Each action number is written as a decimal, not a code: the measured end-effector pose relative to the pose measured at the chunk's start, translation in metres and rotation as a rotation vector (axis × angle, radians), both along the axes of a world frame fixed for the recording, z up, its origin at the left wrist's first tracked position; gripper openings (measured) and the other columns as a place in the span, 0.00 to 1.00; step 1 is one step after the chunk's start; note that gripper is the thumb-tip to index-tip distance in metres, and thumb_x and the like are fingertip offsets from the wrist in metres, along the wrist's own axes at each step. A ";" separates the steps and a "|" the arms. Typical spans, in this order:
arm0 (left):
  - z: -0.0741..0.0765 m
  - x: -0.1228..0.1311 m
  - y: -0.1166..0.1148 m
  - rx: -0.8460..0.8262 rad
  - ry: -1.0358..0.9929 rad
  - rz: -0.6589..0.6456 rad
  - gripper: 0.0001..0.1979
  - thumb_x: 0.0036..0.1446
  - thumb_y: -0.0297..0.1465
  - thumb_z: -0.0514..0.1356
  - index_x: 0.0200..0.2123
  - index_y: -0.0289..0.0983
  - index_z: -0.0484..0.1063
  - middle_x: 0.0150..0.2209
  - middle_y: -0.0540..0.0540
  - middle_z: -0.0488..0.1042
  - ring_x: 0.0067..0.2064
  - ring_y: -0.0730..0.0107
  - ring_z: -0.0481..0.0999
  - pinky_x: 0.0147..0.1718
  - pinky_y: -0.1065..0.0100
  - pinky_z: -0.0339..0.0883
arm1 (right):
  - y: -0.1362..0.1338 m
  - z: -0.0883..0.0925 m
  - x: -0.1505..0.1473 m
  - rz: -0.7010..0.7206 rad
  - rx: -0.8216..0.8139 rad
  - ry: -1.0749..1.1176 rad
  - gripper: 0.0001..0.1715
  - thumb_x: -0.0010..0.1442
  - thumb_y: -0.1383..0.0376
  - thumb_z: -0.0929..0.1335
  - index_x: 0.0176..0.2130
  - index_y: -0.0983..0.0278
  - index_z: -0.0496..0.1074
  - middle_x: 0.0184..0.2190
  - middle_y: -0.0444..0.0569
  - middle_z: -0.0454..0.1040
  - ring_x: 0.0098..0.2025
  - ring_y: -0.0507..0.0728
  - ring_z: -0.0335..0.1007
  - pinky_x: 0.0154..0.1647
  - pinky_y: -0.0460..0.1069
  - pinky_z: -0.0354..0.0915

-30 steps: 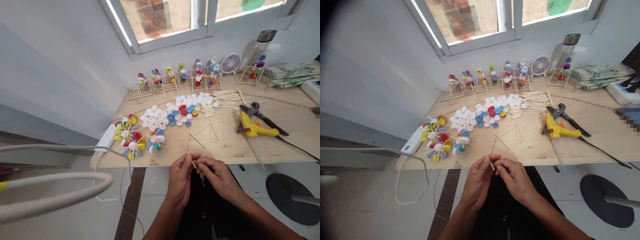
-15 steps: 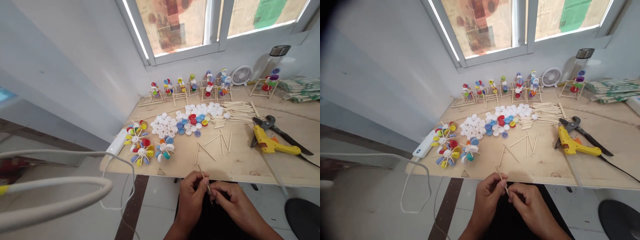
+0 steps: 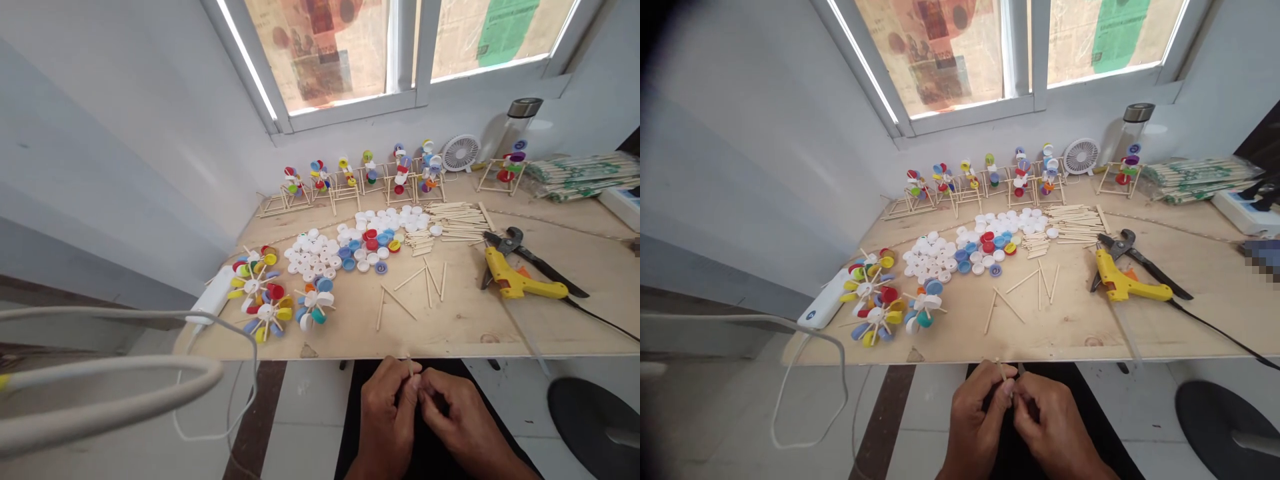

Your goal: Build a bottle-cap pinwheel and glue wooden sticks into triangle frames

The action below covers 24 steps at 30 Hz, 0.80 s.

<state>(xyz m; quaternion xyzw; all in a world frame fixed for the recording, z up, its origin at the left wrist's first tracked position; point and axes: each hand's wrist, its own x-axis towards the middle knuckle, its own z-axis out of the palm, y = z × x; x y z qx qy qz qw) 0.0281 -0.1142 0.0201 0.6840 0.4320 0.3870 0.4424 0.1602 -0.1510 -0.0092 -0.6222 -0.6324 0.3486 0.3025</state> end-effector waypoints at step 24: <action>0.003 -0.008 0.006 -0.068 -0.052 -0.016 0.08 0.59 0.29 0.55 0.37 0.37 0.74 0.28 0.47 0.72 0.29 0.70 0.71 0.30 0.70 0.64 | 0.002 0.019 0.005 0.122 -0.108 0.157 0.17 0.63 0.60 0.59 0.31 0.63 0.70 0.28 0.46 0.72 0.31 0.52 0.66 0.34 0.46 0.60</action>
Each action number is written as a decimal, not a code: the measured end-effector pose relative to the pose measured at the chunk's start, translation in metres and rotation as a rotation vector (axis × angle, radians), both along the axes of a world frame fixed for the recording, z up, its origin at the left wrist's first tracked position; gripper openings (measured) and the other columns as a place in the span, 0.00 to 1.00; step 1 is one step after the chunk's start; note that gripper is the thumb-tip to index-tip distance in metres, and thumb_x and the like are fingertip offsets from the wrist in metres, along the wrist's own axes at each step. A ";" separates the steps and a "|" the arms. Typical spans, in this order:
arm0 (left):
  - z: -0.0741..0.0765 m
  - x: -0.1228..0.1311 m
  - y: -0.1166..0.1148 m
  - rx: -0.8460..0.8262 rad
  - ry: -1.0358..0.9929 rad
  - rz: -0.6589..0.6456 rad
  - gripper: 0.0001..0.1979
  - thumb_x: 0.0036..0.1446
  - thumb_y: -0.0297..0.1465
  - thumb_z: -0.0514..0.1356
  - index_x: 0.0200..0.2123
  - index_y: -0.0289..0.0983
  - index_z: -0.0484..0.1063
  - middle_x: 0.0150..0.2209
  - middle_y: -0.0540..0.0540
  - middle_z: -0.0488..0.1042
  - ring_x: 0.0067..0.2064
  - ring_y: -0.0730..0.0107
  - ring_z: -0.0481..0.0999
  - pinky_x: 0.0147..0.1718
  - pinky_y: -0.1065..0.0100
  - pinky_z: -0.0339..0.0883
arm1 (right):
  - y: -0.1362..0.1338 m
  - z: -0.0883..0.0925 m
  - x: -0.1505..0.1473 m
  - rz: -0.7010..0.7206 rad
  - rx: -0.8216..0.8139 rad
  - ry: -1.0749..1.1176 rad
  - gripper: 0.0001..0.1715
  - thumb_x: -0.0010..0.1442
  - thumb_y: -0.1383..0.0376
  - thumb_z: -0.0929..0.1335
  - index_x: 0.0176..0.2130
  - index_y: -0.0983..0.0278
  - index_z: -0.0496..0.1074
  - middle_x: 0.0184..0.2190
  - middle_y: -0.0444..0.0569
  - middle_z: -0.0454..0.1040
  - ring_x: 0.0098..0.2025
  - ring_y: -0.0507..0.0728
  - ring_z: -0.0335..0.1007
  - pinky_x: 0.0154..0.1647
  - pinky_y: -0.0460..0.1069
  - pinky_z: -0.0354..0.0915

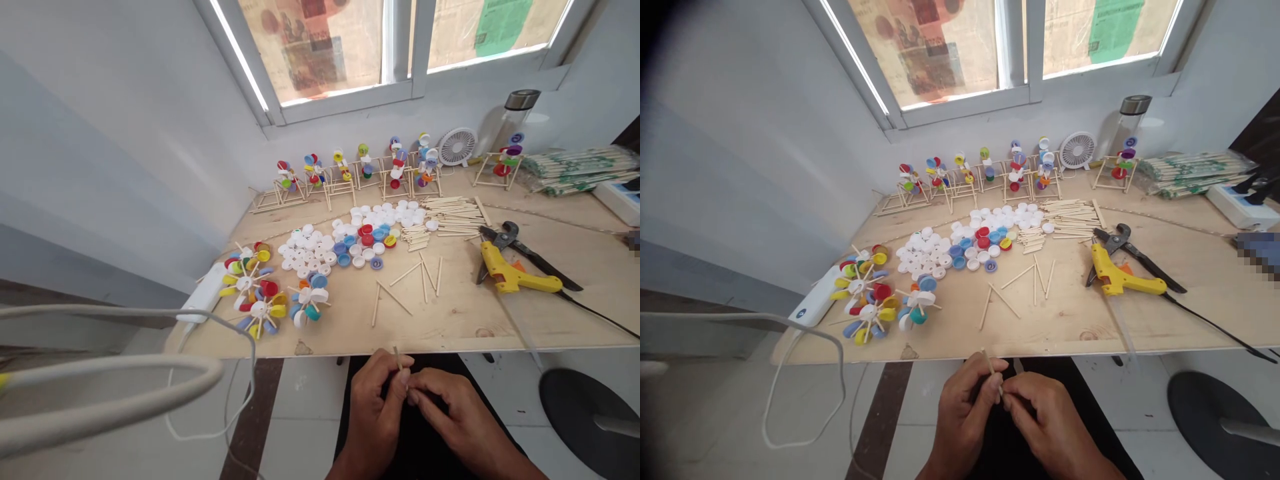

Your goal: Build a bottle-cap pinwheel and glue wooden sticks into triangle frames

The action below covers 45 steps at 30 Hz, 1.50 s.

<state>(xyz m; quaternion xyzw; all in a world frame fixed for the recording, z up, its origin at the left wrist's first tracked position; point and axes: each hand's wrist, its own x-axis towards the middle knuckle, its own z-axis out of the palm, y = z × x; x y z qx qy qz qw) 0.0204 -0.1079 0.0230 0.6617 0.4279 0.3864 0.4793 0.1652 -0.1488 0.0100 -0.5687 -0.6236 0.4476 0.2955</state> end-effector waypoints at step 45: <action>0.006 -0.013 0.050 -0.160 0.071 0.107 0.15 0.60 0.39 0.52 0.42 0.35 0.71 0.19 0.54 0.63 0.20 0.76 0.62 0.22 0.73 0.56 | -0.068 -0.048 0.069 -0.591 0.208 -0.347 0.09 0.56 0.60 0.64 0.35 0.56 0.73 0.31 0.46 0.77 0.31 0.58 0.75 0.30 0.50 0.72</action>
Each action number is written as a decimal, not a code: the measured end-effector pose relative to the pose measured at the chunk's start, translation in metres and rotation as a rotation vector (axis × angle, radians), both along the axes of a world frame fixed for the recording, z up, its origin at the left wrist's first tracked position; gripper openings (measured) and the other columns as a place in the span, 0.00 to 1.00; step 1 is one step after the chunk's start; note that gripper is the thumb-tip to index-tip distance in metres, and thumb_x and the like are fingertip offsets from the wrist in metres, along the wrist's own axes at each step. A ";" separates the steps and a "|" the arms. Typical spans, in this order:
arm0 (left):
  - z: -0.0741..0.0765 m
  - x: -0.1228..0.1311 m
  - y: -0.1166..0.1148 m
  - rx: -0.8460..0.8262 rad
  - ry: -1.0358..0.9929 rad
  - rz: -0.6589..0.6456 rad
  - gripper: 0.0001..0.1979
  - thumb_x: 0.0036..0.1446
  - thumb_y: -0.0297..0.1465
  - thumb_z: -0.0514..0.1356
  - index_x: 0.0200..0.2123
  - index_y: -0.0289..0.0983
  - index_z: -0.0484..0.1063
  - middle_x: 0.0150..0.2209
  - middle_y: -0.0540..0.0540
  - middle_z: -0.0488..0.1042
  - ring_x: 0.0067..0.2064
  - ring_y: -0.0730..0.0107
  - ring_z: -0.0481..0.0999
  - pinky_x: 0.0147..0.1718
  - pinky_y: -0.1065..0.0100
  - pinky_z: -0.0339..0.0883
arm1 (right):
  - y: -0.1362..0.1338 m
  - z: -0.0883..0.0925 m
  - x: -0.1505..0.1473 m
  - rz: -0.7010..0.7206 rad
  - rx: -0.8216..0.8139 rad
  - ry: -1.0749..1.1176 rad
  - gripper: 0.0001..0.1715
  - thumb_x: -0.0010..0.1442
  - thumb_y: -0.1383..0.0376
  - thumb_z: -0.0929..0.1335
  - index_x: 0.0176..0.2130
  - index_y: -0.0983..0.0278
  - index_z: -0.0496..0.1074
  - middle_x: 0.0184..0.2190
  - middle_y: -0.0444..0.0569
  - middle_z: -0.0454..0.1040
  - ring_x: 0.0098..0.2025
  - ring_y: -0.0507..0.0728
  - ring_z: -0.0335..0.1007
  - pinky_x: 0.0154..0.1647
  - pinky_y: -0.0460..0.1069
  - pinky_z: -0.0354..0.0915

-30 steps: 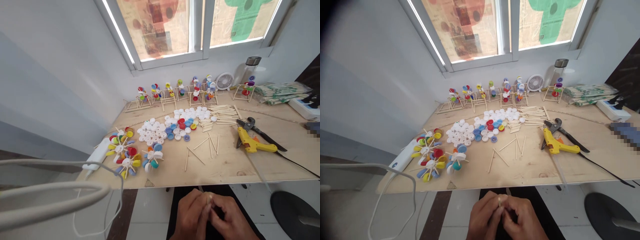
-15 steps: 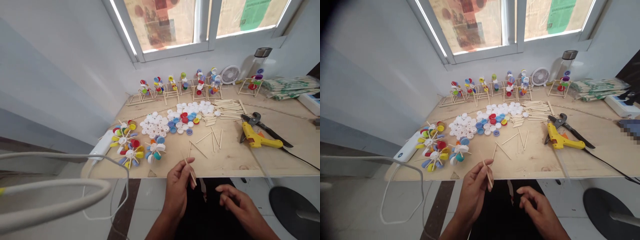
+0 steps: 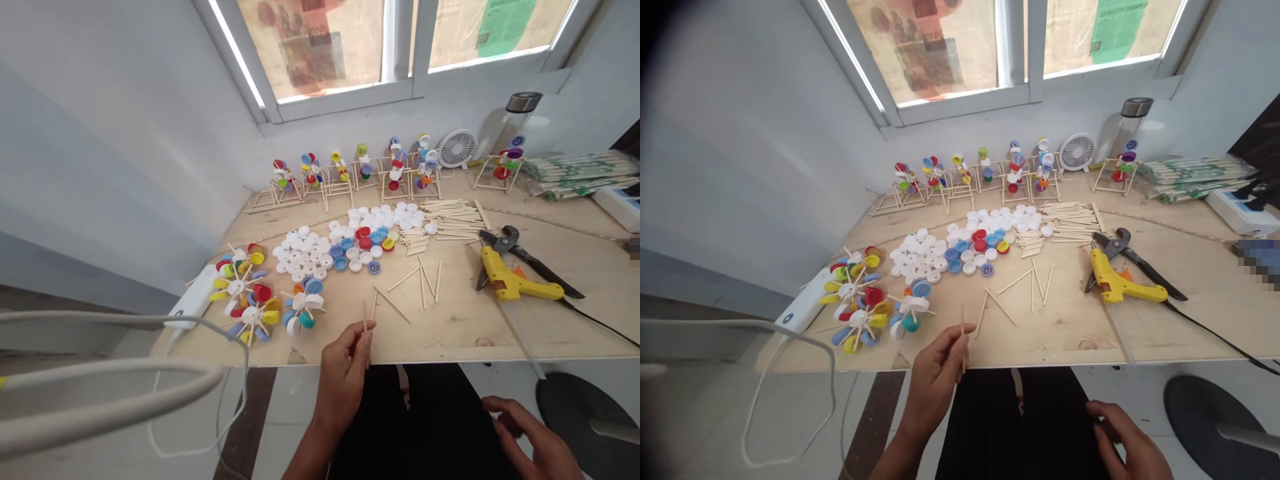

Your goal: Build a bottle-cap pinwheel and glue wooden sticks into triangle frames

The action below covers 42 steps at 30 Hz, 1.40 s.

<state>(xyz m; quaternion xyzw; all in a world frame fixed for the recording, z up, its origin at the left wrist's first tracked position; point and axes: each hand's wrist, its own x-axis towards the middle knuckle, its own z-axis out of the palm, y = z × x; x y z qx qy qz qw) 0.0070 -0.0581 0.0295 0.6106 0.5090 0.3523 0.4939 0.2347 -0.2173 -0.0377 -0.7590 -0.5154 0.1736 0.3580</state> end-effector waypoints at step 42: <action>-0.039 -0.013 0.022 0.787 0.854 0.034 0.10 0.61 0.31 0.53 0.34 0.38 0.73 0.26 0.48 0.71 0.29 0.67 0.69 0.32 0.66 0.60 | 0.154 0.037 -0.042 0.337 0.245 -0.652 0.09 0.62 0.66 0.63 0.32 0.63 0.72 0.27 0.47 0.69 0.34 0.55 0.60 0.39 0.52 0.49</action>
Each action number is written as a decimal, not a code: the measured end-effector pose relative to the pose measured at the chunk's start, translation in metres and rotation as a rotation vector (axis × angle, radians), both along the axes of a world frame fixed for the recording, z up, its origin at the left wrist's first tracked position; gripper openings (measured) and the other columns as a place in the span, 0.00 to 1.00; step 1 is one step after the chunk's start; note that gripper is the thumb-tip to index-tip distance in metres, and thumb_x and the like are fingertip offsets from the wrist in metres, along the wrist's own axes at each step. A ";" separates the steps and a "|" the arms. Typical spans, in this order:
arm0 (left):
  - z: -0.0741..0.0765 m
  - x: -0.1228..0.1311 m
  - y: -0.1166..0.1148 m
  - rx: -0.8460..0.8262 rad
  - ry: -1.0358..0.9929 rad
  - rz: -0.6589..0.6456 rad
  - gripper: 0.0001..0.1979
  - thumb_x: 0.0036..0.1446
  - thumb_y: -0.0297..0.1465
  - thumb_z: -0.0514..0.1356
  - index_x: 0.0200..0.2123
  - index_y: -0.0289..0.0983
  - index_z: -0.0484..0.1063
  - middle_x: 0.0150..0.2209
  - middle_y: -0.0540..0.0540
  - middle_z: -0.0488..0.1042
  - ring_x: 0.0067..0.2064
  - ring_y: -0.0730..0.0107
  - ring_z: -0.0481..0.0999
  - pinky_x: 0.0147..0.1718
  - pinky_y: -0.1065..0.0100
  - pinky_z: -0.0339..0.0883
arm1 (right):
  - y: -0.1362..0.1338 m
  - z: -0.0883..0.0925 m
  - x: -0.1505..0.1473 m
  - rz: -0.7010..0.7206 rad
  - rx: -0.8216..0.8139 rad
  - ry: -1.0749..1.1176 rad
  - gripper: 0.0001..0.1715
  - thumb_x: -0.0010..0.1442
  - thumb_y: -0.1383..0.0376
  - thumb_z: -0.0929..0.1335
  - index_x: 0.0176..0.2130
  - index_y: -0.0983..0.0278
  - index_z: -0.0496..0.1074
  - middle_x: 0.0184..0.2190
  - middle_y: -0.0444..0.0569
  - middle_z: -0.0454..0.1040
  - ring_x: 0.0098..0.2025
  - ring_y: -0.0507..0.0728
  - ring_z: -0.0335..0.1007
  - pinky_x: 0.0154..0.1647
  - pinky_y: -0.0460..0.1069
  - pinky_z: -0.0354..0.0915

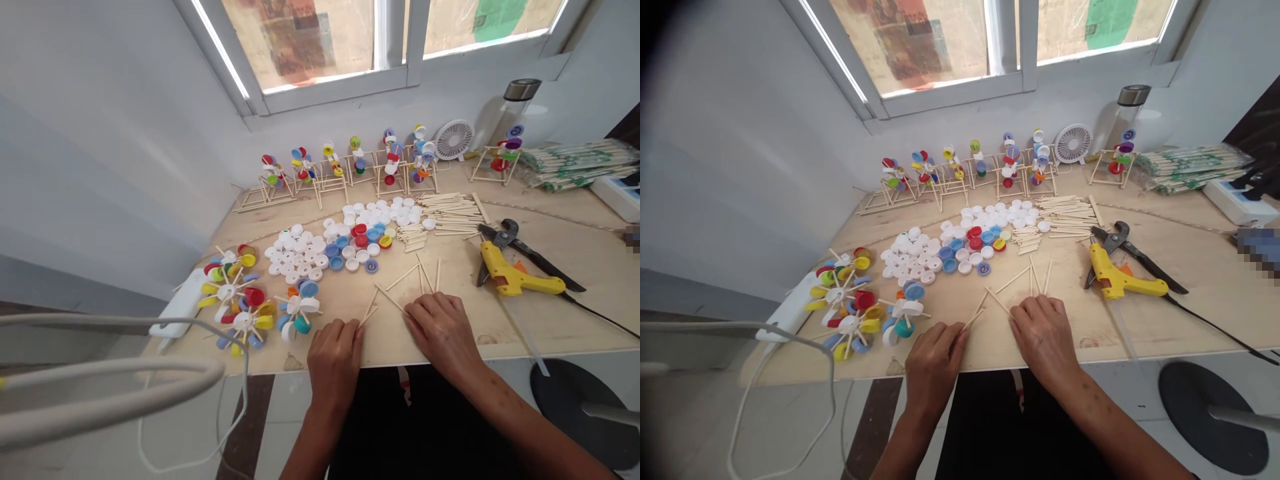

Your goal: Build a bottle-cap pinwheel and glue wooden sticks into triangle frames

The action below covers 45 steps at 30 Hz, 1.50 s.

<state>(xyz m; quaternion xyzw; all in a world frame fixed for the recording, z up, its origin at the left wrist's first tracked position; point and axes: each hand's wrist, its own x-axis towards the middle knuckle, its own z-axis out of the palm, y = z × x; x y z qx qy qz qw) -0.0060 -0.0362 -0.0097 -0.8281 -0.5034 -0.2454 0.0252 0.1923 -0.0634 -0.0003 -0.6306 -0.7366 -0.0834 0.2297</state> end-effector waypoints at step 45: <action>0.009 0.003 -0.006 -0.227 -0.218 -0.133 0.10 0.56 0.29 0.57 0.43 0.38 0.69 0.38 0.45 0.73 0.41 0.63 0.70 0.40 0.62 0.63 | -0.006 0.010 -0.001 0.133 0.006 0.098 0.09 0.61 0.69 0.63 0.39 0.63 0.72 0.40 0.51 0.74 0.45 0.58 0.62 0.43 0.54 0.56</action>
